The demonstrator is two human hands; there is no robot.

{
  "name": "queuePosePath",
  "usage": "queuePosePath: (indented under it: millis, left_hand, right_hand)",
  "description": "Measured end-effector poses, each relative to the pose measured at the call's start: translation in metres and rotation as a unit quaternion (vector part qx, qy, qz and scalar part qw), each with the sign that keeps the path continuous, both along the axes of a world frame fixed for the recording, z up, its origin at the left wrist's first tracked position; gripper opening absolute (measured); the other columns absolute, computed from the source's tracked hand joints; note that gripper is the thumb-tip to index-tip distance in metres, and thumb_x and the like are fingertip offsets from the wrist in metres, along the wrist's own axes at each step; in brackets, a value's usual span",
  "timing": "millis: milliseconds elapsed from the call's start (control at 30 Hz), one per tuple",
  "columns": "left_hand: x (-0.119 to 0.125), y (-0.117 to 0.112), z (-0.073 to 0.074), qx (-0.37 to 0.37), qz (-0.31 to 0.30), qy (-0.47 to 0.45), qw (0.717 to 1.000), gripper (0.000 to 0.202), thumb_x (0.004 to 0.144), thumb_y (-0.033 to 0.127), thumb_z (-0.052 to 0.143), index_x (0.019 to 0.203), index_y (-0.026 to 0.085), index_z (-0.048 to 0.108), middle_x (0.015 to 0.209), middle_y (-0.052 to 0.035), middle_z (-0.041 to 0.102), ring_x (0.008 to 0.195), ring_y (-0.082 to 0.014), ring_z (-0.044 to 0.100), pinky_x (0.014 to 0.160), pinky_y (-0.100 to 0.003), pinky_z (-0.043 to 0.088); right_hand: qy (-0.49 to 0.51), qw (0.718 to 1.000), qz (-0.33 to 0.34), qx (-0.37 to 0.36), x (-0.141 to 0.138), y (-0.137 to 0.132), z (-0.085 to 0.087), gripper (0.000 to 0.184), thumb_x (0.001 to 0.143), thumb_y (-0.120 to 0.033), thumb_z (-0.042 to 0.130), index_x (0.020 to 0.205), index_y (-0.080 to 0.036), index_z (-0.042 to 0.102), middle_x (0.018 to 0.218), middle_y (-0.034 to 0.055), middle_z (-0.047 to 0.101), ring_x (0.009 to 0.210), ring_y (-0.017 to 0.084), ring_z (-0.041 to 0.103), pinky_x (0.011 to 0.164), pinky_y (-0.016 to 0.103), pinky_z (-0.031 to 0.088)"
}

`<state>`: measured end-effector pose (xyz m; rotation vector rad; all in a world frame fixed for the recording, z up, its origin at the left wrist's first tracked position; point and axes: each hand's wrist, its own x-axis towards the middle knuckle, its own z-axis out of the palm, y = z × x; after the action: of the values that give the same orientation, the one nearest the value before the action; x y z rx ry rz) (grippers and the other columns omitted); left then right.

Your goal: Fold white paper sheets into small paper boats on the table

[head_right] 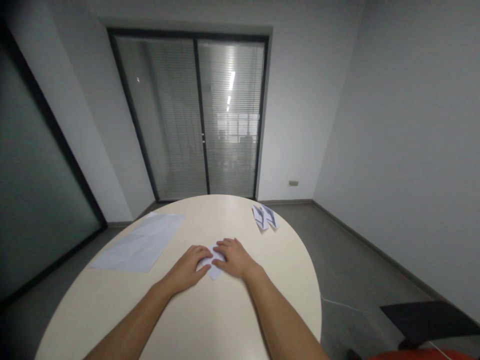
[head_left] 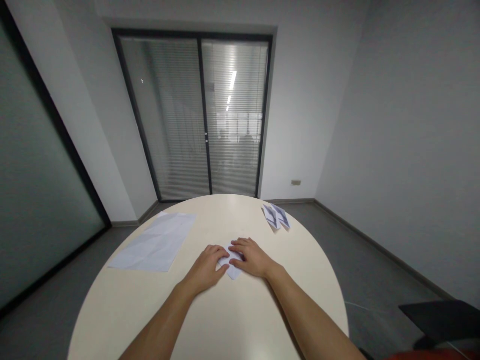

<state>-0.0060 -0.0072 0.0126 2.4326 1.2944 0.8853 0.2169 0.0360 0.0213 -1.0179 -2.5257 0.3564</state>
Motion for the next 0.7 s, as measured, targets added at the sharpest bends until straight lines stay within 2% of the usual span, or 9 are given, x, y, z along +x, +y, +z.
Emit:
queuePosePath:
  millis: [167, 300, 500, 600, 700]
  left_hand:
    - [-0.001, -0.002, 0.004, -0.01, 0.0, -0.001, 1.0, 0.024, 0.088, 0.021, 0.065, 0.111, 0.022, 0.069, 0.114, -0.0059, 0.069, 0.111, -0.0234, 0.057, 0.102, -0.039, 0.045]
    - [-0.002, -0.002, 0.005, -0.015, 0.002, -0.006, 1.0, 0.025, 0.086, 0.02, 0.066, 0.11, 0.021, 0.069, 0.114, -0.0061, 0.069, 0.112, -0.0232, 0.057, 0.102, -0.038, 0.045]
    - [-0.006, -0.001, 0.003, -0.025, -0.007, -0.009, 1.0, 0.028, 0.084, 0.019, 0.068, 0.112, 0.023, 0.071, 0.116, -0.006, 0.069, 0.114, -0.0232, 0.057, 0.104, -0.039, 0.045]
    - [-0.01, 0.001, 0.002, -0.035, -0.022, -0.009, 0.999, 0.03, 0.085, 0.02, 0.067, 0.113, 0.024, 0.073, 0.121, -0.007, 0.068, 0.118, -0.0233, 0.057, 0.107, -0.039, 0.045]
    - [-0.014, 0.003, 0.001, -0.052, -0.024, -0.009, 0.998, 0.026, 0.086, 0.023, 0.067, 0.11, 0.026, 0.076, 0.124, -0.0078, 0.067, 0.12, -0.024, 0.057, 0.108, -0.039, 0.044]
  right_hand:
    - [0.032, 0.999, 0.026, 0.035, 0.0, 0.002, 0.0, 0.038, 0.093, -0.041, 0.065, 0.124, -0.021, 0.071, 0.13, 0.0125, 0.068, 0.126, 0.028, 0.058, 0.111, 0.044, 0.04]
    - [0.046, 0.998, 0.024, 0.037, 0.002, 0.004, -0.005, 0.037, 0.095, -0.042, 0.062, 0.125, -0.022, 0.071, 0.13, 0.0125, 0.068, 0.124, 0.026, 0.059, 0.109, 0.042, 0.042]
    - [0.041, 0.997, 0.023, 0.063, 0.004, 0.008, -0.005, 0.028, 0.099, -0.03, 0.055, 0.119, -0.024, 0.074, 0.126, 0.0096, 0.071, 0.12, 0.024, 0.06, 0.107, 0.041, 0.042]
    - [0.043, 0.997, 0.024, 0.063, 0.002, 0.007, 0.0, 0.025, 0.094, -0.02, 0.057, 0.11, -0.023, 0.077, 0.113, 0.0071, 0.076, 0.11, 0.022, 0.064, 0.101, 0.037, 0.044]
    - [0.063, 0.997, 0.016, 0.032, -0.001, 0.003, 0.004, 0.024, 0.089, -0.016, 0.06, 0.105, -0.023, 0.077, 0.1, 0.0047, 0.076, 0.095, 0.019, 0.066, 0.088, 0.029, 0.047]
